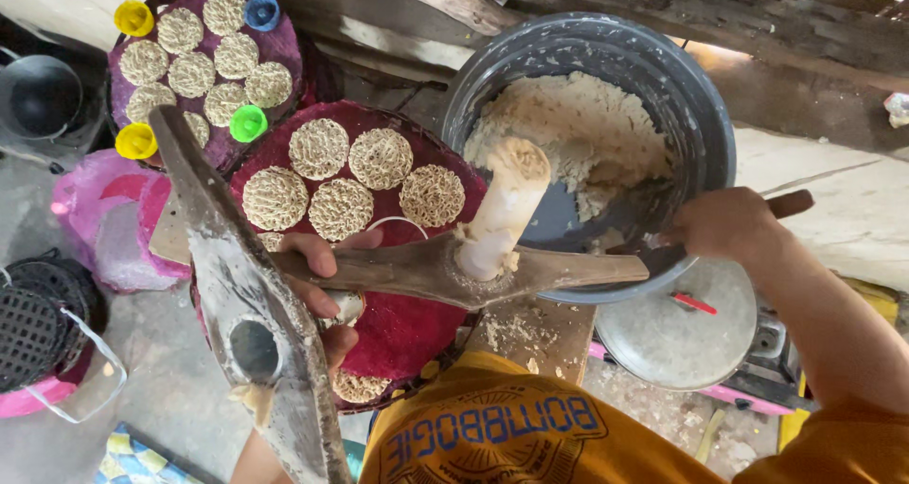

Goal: The person scoops dough from a large basin into a wooden hand press, squeezes the press to extrude noodle-like dough onto a round tray, and uses a plastic ring to shape and release each disc, repeating the cycle and adding finished discs to the tray.

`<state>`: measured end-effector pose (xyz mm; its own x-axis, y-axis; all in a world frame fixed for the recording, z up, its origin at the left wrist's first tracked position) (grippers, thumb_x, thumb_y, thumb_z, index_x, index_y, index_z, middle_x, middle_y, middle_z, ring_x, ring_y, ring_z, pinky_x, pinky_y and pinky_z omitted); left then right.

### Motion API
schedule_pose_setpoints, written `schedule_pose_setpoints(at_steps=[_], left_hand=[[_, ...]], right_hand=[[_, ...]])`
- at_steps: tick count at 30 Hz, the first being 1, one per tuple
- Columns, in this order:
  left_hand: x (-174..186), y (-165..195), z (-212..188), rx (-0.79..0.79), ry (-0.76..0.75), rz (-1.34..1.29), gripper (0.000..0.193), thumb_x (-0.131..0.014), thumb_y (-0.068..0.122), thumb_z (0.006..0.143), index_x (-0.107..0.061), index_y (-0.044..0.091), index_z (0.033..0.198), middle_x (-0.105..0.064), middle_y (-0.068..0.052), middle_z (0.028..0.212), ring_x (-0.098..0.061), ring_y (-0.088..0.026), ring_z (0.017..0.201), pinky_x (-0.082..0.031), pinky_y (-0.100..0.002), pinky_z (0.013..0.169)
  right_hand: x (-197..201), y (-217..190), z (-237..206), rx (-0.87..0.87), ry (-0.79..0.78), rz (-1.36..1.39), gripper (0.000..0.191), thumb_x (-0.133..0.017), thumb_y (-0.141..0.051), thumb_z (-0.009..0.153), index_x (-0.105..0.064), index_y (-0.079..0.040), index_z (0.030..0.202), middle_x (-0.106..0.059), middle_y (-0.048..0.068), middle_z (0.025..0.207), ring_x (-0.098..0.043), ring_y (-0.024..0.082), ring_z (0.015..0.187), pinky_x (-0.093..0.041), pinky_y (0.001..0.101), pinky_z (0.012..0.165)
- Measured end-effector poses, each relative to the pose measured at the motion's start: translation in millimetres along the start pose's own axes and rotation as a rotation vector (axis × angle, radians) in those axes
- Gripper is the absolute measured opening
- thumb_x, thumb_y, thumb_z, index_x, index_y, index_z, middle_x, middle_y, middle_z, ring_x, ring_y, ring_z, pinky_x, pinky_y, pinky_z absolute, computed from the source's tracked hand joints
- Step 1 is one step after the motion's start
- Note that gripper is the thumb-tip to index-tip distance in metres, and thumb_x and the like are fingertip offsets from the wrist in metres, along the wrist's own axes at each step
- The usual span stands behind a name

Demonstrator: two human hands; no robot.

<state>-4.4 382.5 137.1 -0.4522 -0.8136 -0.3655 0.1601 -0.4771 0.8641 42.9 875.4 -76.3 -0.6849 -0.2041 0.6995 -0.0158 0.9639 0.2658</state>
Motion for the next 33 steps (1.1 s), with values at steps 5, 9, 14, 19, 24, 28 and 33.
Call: schedule_pose_setpoints(at_steps=[5, 9, 14, 19, 24, 28, 33], left_hand=[[-2, -9, 10, -0.012, -0.08, -0.01, 0.035, -0.08, -0.008, 0.086, -0.062, 0.014, 0.106, -0.049, -0.003, 0.126, -0.056, -0.046, 0.139, -0.054, -0.046, 0.102], [-1, -6, 12, -0.028, -0.101, 0.034, 0.036, -0.081, -0.007, 0.086, -0.061, 0.014, 0.108, -0.049, -0.003, 0.129, -0.055, -0.044, 0.139, -0.05, -0.057, 0.118], [-4, -10, 20, -0.071, -0.114, -0.004, 0.034, -0.08, -0.005, 0.087, -0.062, 0.013, 0.109, -0.051, -0.003, 0.126, -0.056, -0.04, 0.136, -0.047, -0.06, 0.123], [-2, -15, 20, 0.002, -0.099, -0.05, 0.034, -0.083, -0.007, 0.086, -0.063, 0.012, 0.107, -0.05, -0.003, 0.125, -0.055, -0.045, 0.14, -0.049, -0.057, 0.119], [-2, -21, 21, 0.002, -0.089, -0.011, 0.034, -0.081, -0.006, 0.086, -0.063, 0.013, 0.107, -0.051, -0.002, 0.124, -0.058, -0.045, 0.138, -0.052, -0.054, 0.118], [-2, -25, 24, 0.012, -0.097, 0.021, 0.036, -0.083, -0.009, 0.083, -0.064, 0.013, 0.104, -0.052, -0.002, 0.124, -0.057, -0.045, 0.138, -0.055, -0.052, 0.11], [-2, -20, 25, -0.045, -0.101, -0.025, 0.035, -0.082, -0.008, 0.082, -0.064, 0.013, 0.105, -0.053, -0.003, 0.129, -0.057, -0.043, 0.136, -0.053, -0.057, 0.115]], right_hand=[[6, 14, 9, -0.067, 0.013, -0.063, 0.025, -0.064, -0.031, 0.087, -0.083, -0.018, 0.097, -0.081, 0.007, 0.1, -0.078, 0.027, 0.1, -0.062, 0.0422, 0.084], [2, 23, 24, -0.118, 0.06, -0.081, 0.023, -0.063, -0.027, 0.09, -0.083, -0.018, 0.096, -0.079, 0.008, 0.098, -0.078, 0.028, 0.094, -0.062, 0.0446, 0.078], [1, 6, 38, 0.036, 0.165, -0.307, 0.02, -0.066, -0.024, 0.086, -0.084, -0.018, 0.093, -0.079, 0.005, 0.094, -0.078, 0.024, 0.091, -0.062, 0.0406, 0.079], [-14, -12, 21, 0.095, 0.1, -0.075, 0.022, -0.069, -0.023, 0.078, -0.08, -0.022, 0.098, -0.077, 0.007, 0.095, -0.075, 0.028, 0.096, -0.06, 0.0431, 0.085], [-21, -54, 14, 0.187, 0.059, -0.053, 0.023, -0.061, -0.032, 0.089, -0.08, -0.021, 0.096, -0.077, 0.007, 0.1, -0.075, 0.027, 0.1, -0.061, 0.0434, 0.085], [-14, -53, 8, 0.17, 0.005, -0.107, 0.026, -0.061, -0.035, 0.089, -0.081, -0.019, 0.094, -0.078, 0.006, 0.1, -0.076, 0.026, 0.1, -0.061, 0.0422, 0.087], [3, -14, 7, 0.053, 0.065, -0.009, 0.022, -0.066, -0.03, 0.082, -0.08, -0.026, 0.099, -0.077, 0.007, 0.1, -0.075, 0.029, 0.098, -0.061, 0.0446, 0.087]])
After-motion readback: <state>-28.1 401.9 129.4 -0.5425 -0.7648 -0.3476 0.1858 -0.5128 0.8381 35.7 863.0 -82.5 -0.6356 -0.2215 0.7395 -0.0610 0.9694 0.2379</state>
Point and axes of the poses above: each hand's wrist, its own z-axis towards the middle knuckle, its own x-axis out of the back of the hand, y = z × x, the point moved 9 cm from there along z, towards the middle knuckle
